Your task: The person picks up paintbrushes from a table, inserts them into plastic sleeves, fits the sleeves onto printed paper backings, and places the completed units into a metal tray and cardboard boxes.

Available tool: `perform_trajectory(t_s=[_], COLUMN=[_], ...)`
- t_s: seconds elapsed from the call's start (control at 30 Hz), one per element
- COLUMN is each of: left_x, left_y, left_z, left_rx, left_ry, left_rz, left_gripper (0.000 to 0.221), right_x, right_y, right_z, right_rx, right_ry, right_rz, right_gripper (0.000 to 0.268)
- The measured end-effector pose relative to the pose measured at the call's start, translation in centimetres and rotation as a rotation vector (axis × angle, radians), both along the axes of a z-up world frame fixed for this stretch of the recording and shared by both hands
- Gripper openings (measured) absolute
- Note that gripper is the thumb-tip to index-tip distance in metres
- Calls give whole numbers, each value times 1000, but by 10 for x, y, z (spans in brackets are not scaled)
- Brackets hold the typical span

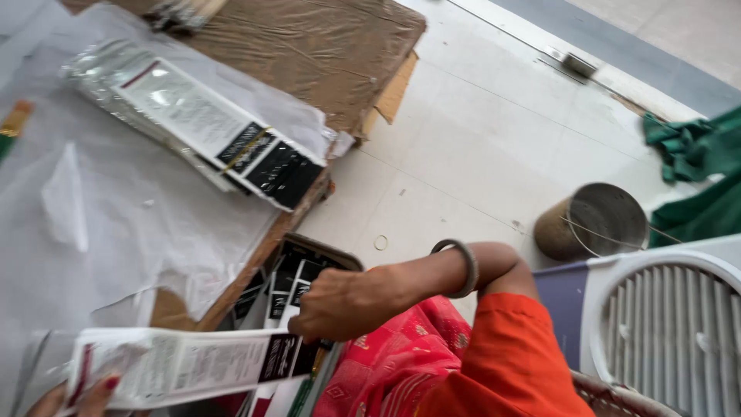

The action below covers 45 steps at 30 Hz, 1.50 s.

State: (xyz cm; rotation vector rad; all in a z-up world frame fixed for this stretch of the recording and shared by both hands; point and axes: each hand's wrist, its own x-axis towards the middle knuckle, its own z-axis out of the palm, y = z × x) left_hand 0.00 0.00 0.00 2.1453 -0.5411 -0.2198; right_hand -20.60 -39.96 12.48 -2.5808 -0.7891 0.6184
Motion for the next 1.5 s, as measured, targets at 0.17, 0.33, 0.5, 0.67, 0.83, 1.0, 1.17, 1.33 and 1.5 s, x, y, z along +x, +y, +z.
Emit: perform_trajectory(t_s=[0.17,0.33,0.5,0.67,0.83,1.0,1.17,1.33,1.5], left_x=[-42,-51,-49,-50,-52,-51,-44,-40,-52], left_y=[-55,-67,-70,-67,-67,-65,-69,-67,-64], left_z=[77,96,104,98,107,98,86,73,107], left_rx=[-140,-291,-210,-371,-379,-415,-403,-377,-300], left_ry=[45,-2,19,6,1,17,-95,-192,-224], left_rz=[168,146,144,25,44,9,-80,-105,-148], left_gripper=[21,22,20,24,26,29,32,39,37], right_x=[112,288,429,531,514,491,434,299,222], right_y=[-25,4,32,37,57,60,61,49,34], right_z=[80,104,48,-47,-47,-36,31,64,21], right_rx=[103,-142,-227,14,-168,-339,48,764,851], right_ry=[-637,-619,-611,-902,-919,-935,-796,-594,-284], right_rz=[51,-65,-85,110,83,44,-122,-198,-268], right_gripper=[29,14,16,48,19,14,29,17,20])
